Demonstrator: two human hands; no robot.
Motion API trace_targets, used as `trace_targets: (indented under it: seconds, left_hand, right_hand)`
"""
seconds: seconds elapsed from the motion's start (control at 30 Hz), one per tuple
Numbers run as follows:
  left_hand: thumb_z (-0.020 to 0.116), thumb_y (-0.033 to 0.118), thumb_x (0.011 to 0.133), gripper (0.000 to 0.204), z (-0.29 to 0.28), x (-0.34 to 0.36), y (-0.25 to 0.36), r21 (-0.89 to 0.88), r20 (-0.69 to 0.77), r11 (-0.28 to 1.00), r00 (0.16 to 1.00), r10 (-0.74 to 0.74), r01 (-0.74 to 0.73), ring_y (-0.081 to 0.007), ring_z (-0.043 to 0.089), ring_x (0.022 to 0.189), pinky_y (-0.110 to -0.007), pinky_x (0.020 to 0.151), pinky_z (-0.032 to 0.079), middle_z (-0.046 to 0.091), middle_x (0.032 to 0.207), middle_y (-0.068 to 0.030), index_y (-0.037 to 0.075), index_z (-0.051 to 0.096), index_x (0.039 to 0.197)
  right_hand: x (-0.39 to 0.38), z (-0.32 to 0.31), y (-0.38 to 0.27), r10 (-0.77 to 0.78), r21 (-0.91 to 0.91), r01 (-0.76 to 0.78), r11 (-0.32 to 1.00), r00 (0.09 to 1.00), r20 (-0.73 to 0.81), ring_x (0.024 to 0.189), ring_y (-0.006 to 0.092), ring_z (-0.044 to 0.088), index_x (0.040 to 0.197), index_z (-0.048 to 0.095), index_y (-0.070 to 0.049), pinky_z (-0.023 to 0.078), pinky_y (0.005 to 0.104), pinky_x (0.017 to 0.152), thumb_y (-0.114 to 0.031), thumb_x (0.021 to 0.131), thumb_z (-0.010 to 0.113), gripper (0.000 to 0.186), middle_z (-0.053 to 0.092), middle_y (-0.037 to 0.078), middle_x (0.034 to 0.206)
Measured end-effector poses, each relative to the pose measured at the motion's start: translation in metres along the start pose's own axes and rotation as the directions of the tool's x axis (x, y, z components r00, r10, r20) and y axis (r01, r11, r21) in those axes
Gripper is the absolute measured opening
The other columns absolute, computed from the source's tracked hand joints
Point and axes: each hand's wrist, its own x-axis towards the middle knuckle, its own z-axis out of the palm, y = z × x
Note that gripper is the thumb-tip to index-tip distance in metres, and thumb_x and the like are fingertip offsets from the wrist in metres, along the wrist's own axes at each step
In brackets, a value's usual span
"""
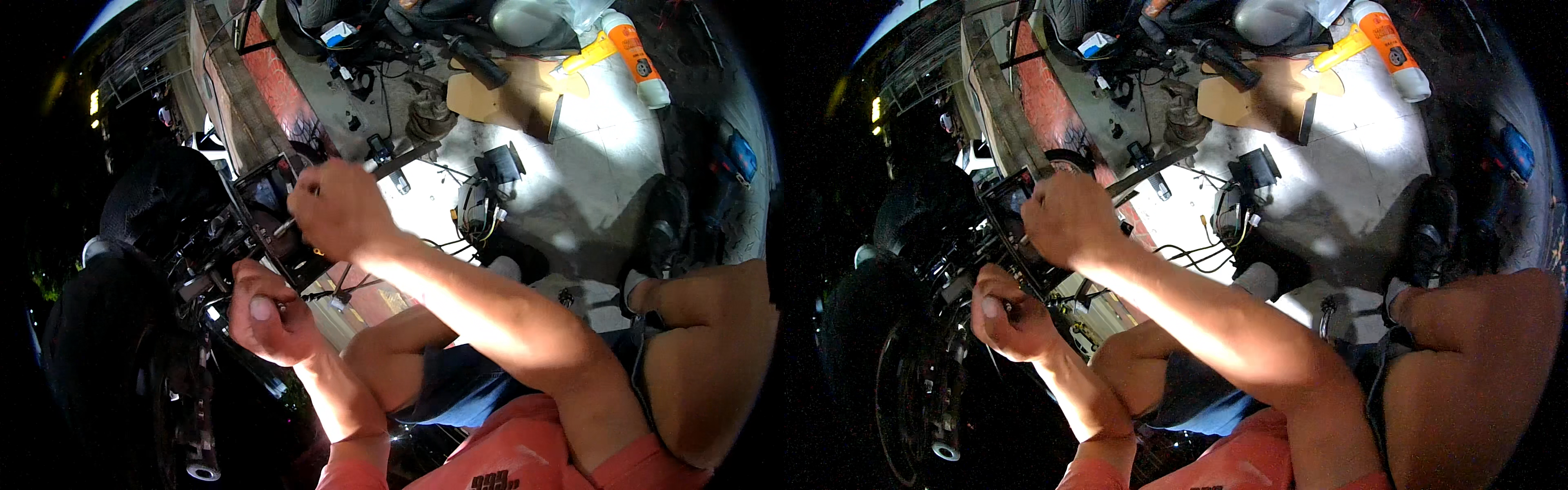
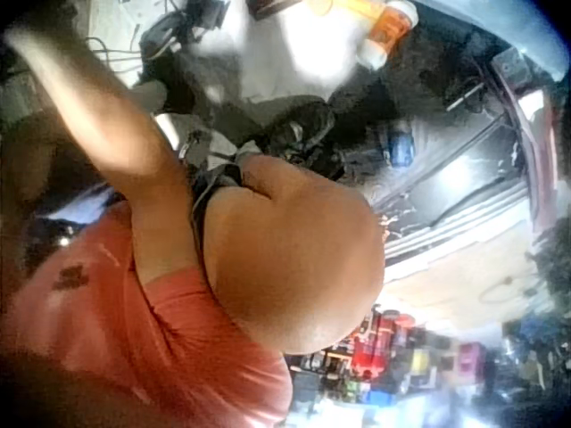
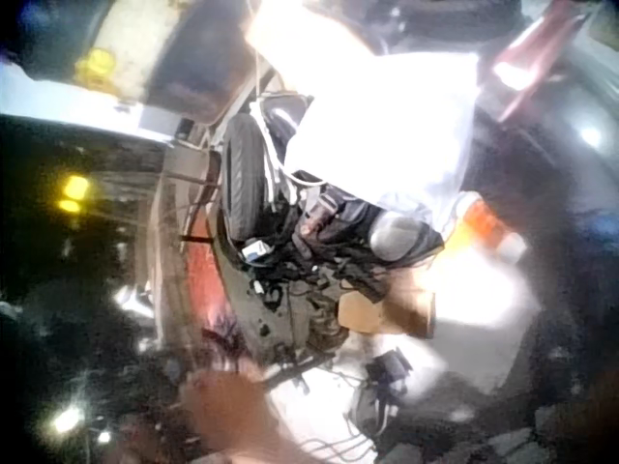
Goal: The person is repairing an electric scooter in a workshop. They use a screwdriver to tighten screws on the rear wheel assembly and the central body panel while sitting on the floor.
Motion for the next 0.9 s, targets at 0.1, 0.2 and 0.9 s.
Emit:
trace_targets:
  seconds: [0.1,0.2,0.9]
  left_hand:
    - [0.047,0.033,0.094,0.045,0.001,0.001,0.001,0.003,-0.032,0.999,0.999,-0.034,0.034,-0.0171,0.041,0.062,-0.035,0.061,0.029,0.041,0.059,-0.0059,0.002,0.048,0.062]
    - [0.047,0.033,0.094,0.044,0.003,0.002,0.000,-0.014,-0.040,1.000,0.999,0.007,-0.007,-0.0172,0.041,0.061,-0.035,0.061,0.030,0.041,0.059,-0.0059,0.002,0.048,0.063]
    - [0.046,0.027,0.095,0.039,0.000,0.000,-0.001,-0.030,-0.005,0.999,1.000,0.027,-0.027,-0.0172,0.041,0.062,-0.035,0.065,0.032,0.044,0.059,-0.0057,0.002,0.051,0.067]
  right_hand:
    - [-0.025,0.013,0.005,-0.028,0.132,0.041,0.990,0.994,-0.102,0.071,0.0320,0.072,0.091,0.073,-0.002,0.055,0.0424,0.068,-0.023,0.093,0.058,0.026,0.070,0.020,0.073]
    - [-0.040,0.022,0.017,-0.024,0.283,0.056,0.957,0.993,-0.115,0.069,0.0251,0.071,0.097,0.072,-0.001,0.054,0.0377,0.066,-0.022,0.095,0.059,0.024,0.072,0.015,0.074]
    - [-0.050,0.029,0.031,-0.233,0.176,0.257,0.950,0.961,-0.148,0.080,0.0335,0.068,0.097,0.069,-0.003,0.053,0.0405,0.070,-0.017,0.095,0.061,0.017,0.068,0.016,0.082]
